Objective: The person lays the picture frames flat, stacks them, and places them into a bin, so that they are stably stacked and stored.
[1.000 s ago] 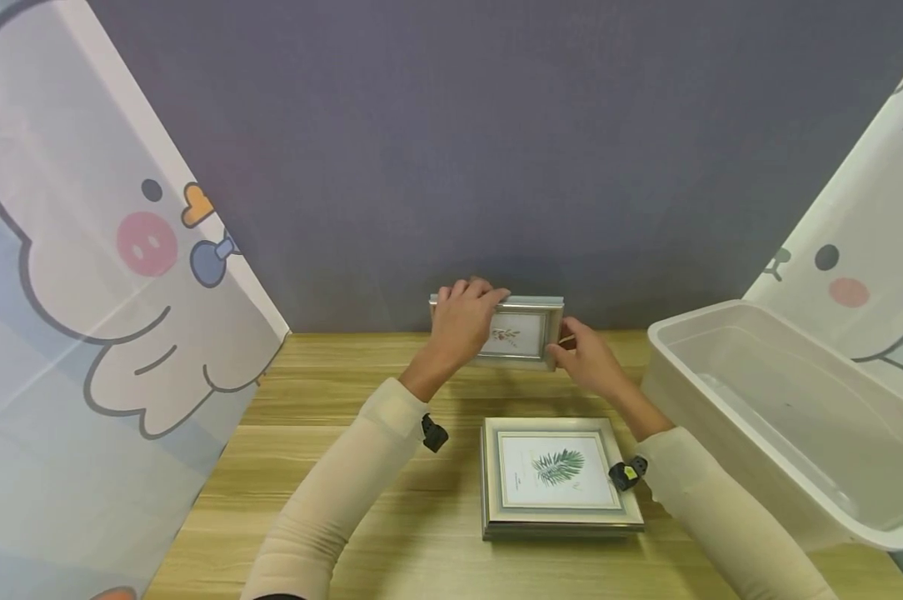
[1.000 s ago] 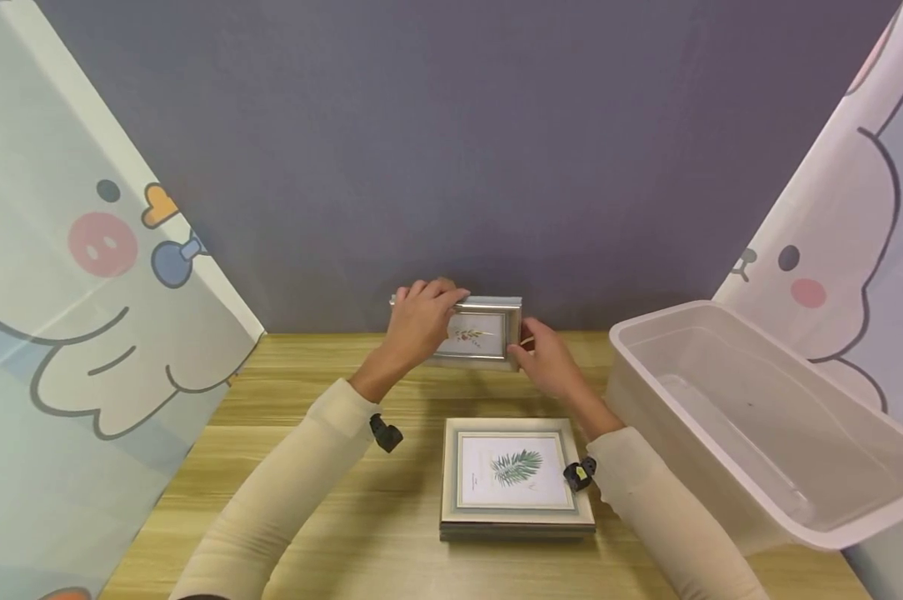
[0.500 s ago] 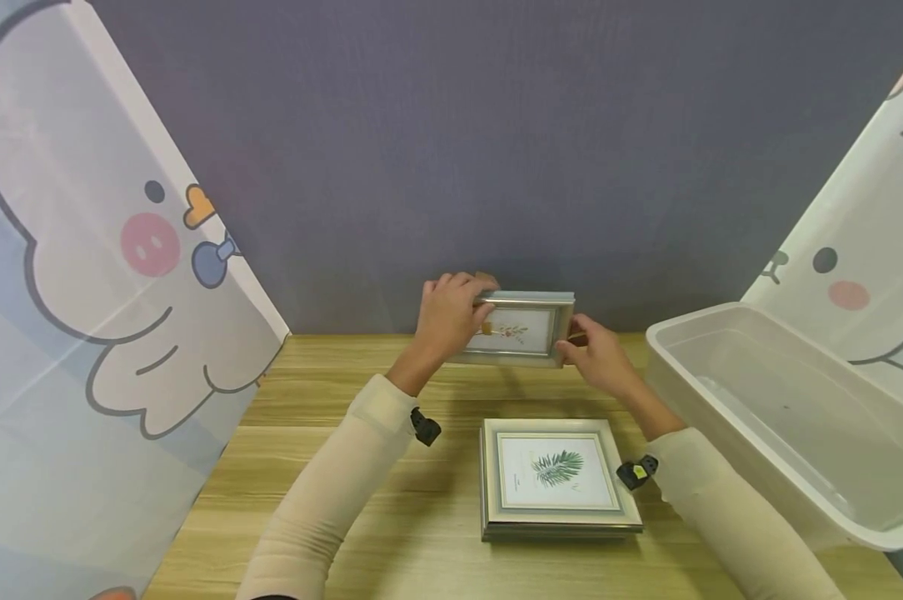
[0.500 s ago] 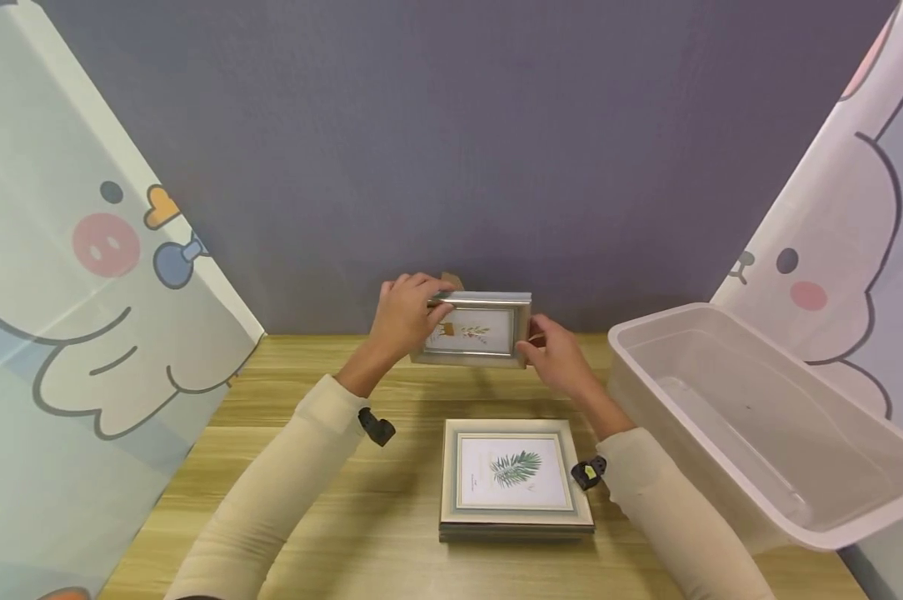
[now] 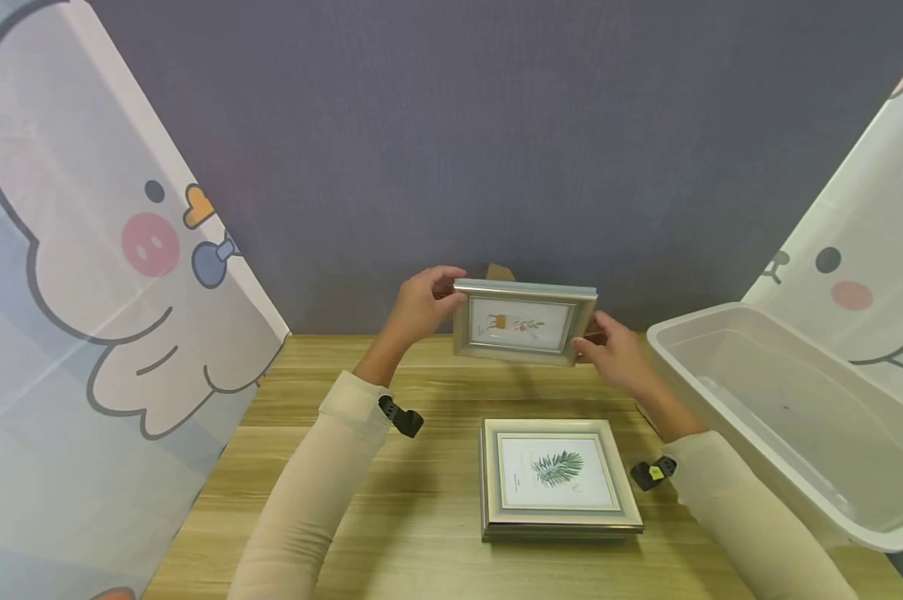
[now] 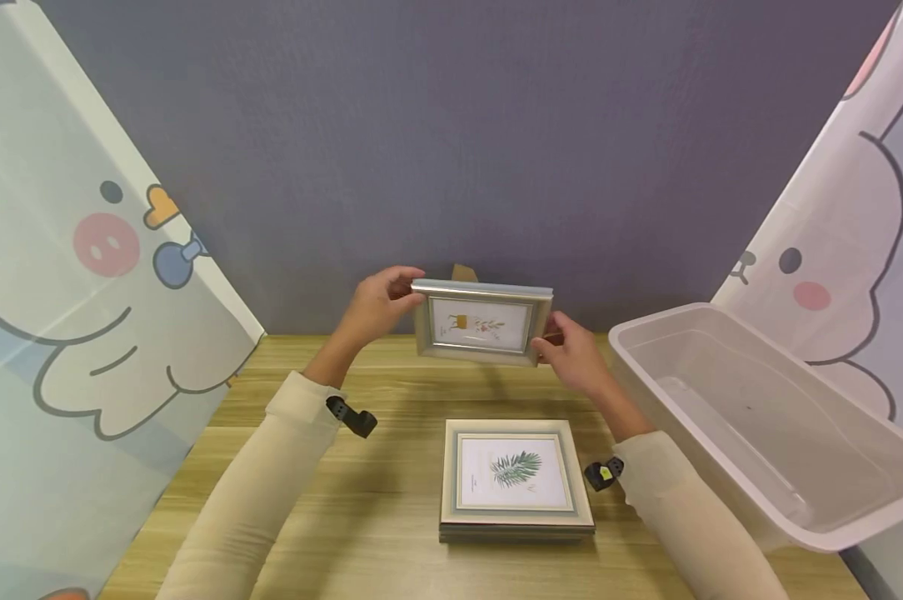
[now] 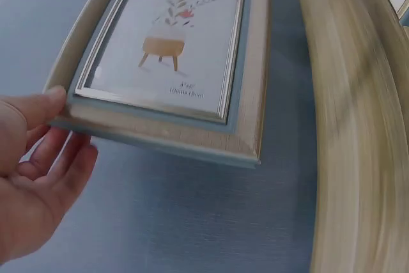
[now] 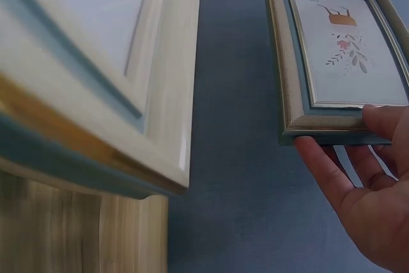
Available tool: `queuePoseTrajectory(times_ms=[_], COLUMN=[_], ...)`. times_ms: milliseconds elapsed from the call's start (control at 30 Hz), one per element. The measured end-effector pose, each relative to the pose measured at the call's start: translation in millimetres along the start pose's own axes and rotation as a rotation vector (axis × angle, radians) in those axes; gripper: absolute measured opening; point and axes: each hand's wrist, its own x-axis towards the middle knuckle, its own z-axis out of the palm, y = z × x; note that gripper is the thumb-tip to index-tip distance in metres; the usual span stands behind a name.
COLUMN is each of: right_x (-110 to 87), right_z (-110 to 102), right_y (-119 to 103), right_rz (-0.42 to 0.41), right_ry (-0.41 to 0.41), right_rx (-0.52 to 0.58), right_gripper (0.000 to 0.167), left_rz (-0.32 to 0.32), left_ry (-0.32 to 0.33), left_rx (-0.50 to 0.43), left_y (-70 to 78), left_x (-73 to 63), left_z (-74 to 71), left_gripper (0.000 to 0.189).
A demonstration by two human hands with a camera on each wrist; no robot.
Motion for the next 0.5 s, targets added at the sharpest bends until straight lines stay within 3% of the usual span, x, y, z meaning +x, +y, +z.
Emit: queuePoseTrajectory(times_ms=[200, 500], right_x=[-5.3, -13.5], right_z=[-3, -3], right_y=[0, -1], right_rz=[0.023, 0.030], right_ry=[-0.016, -0.020], right_rx=[-0.029, -0.016], right_gripper=[0.028, 0.029], left_rz=[-0.039, -0.076], left_ry=[-0.037, -0.193], left_rx=[-0.104, -0.257], left_y=[-7.2, -26.4], left_x=[-0.3, -2.4], left_z=[-1.7, -4.6], left_gripper=[0.040, 0.051])
